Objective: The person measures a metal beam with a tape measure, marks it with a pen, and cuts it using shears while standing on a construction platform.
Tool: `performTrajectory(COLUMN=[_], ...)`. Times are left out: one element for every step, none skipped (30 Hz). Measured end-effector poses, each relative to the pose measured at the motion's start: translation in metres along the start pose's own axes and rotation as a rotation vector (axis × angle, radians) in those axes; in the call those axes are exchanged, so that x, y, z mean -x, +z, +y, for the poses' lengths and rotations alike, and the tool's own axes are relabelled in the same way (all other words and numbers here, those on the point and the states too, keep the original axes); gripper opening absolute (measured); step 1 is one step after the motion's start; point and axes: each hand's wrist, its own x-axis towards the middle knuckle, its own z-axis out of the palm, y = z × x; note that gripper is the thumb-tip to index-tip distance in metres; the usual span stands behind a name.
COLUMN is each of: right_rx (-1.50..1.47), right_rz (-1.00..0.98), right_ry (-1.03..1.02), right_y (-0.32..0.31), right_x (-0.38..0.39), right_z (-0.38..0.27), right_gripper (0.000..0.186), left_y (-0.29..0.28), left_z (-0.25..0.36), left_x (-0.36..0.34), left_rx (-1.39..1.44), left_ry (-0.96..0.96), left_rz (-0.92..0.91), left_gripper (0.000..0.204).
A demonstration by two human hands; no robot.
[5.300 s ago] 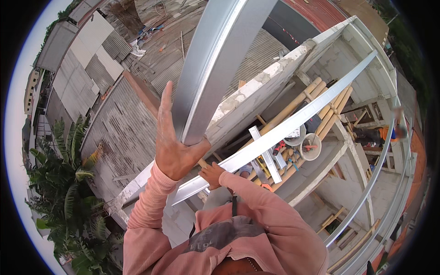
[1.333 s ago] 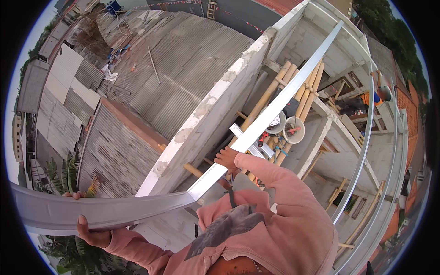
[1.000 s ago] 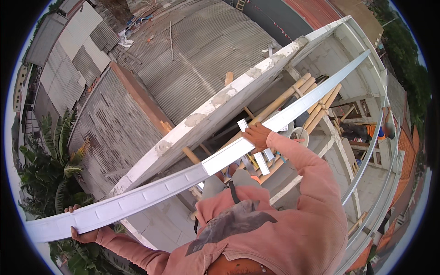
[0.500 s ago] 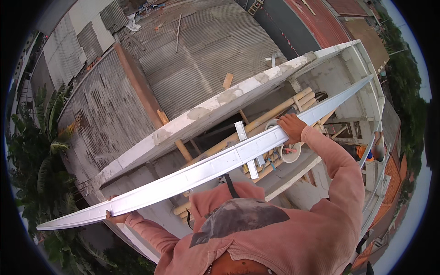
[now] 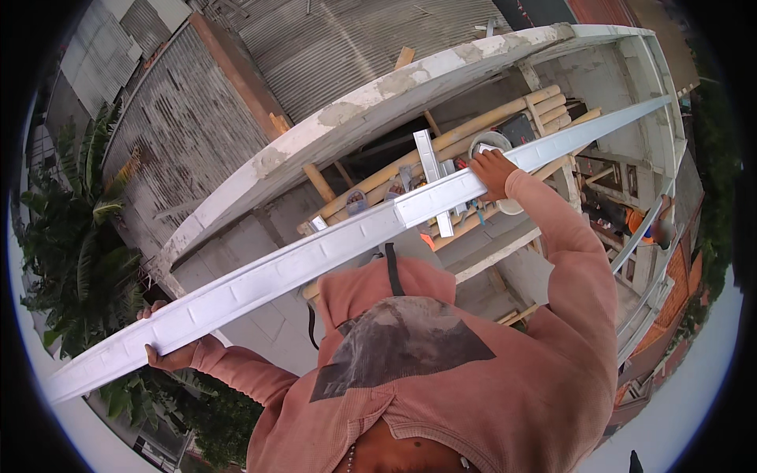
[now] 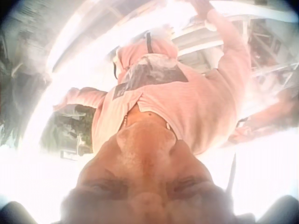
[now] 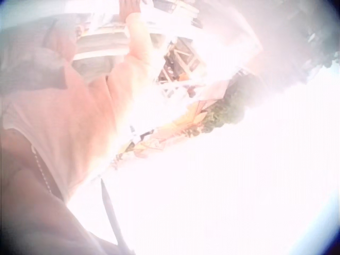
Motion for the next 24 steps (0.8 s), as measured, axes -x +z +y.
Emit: performTrajectory(right_rx=[-0.006, -0.012, 0.000, -0.017, -0.015, -0.006, -0.039, -0.030, -0.019, -0.004, -0.032, -0.060, -0.088, -0.114, -0.121, -0.126, -0.133, -0.143, -0.202, -0.261, -0.246, -0.230, -0.229, -0.231], right_rz=[-0.040, -0.080, -0.099, -0.089, -0.095, -0.105, -0.069, -0.045, -0.039, -0.028, 0.006, 0.044, 0.037, 0.017, 0.028, 0.042, 0.080, 0.116, 0.086, 0.056, 0.058, 0.070, 0.055, 0.035], right_ry=[0.025, 0.050, 0.062, 0.055, 0.057, 0.067, 0.054, 0.041, 0.033, 0.022, 0.013, -0.005, -0.029, -0.025, -0.033, -0.042, -0.046, -0.047, -0.055, -0.051, -0.054, -0.073, -0.073, -0.078], right_y=[0.006, 0.012, 0.018, 0.025, 0.030, 0.034, 0.038, 0.043, 0.047, 0.049, 0.050, 0.050, 0.047, 0.049, 0.047, 0.046, 0.051, 0.056, 0.057, 0.057, 0.064, 0.065, 0.057, 0.053], right_x=[-0.008, -0.014, -0.026, -0.037, -0.050, -0.061, -0.074, -0.085, -0.097, -0.112, -0.122, -0.133, -0.141, -0.141, -0.146, -0.150, -0.151, -0.151, -0.154, -0.158, -0.158, -0.162, -0.168, -0.173], right_z=[-0.004, -0.009, -0.015, -0.023, -0.031, -0.036, -0.046, -0.056, -0.070, -0.084, -0.097, -0.114, -0.130, -0.137, -0.149, -0.161, -0.170, -0.180, -0.190, -0.199, -0.203, -0.214, -0.223, -0.228], right_gripper=[0.087, 0.086, 0.084, 0.084, 0.084, 0.083, 0.082, 0.082, 0.082, 0.083, 0.081, 0.080, 0.079, 0.077, 0.078, 0.079, 0.081, 0.083, 0.082, 0.082, 0.081, 0.081, 0.081, 0.081], left_y=[0.019, 0.039, 0.060, 0.084, 0.111, 0.133, 0.155, 0.172, 0.191, 0.210, 0.228, 0.247, 0.266, 0.280, 0.292, 0.302, 0.309, 0.316, 0.323, 0.326, 0.325, 0.323, 0.319, 0.312], left_z=[-0.002, -0.005, -0.006, -0.011, -0.019, -0.031, -0.038, -0.050, -0.060, -0.069, -0.080, -0.089, -0.104, -0.131, -0.145, -0.158, -0.178, -0.201, -0.229, -0.257, -0.288, -0.311, -0.331, -0.354], left_x=[-0.001, -0.002, -0.002, -0.001, 0.002, 0.005, 0.006, 0.004, 0.004, 0.006, 0.007, 0.012, 0.024, 0.036, 0.043, 0.049, 0.055, 0.062, 0.072, 0.085, 0.098, 0.110, 0.118, 0.128], left_rx=[-0.053, -0.106, -0.142, -0.160, -0.277, -0.384, -0.399, -0.423, -0.448, -0.452, -0.542, -0.638, -0.708, -0.755, -0.833, -0.911, -1.010, -1.108, -1.169, -1.173, -1.165, -1.132, -1.185, -1.242], left_ry=[0.014, 0.026, 0.033, 0.036, 0.104, 0.170, 0.173, 0.219, 0.264, 0.266, 0.296, 0.335, 0.339, 0.323, 0.269, 0.219, 0.204, 0.190, 0.291, 0.338, 0.375, 0.368, 0.300, 0.226], left_rz=[-0.023, -0.047, -0.175, -0.184, -0.142, -0.098, -0.111, -0.177, -0.244, -0.259, -0.352, -0.441, -0.446, -0.459, -0.569, -0.679, -0.803, -0.933, -1.025, -1.102, -1.176, -1.228, -1.264, -1.295], left_gripper=[0.068, 0.069, 0.069, 0.069, 0.070, 0.071, 0.071, 0.073, 0.076, 0.076, 0.075, 0.074, 0.073, 0.072, 0.071, 0.071, 0.077, 0.083, 0.088, 0.093, 0.097, 0.102, 0.103, 0.105])
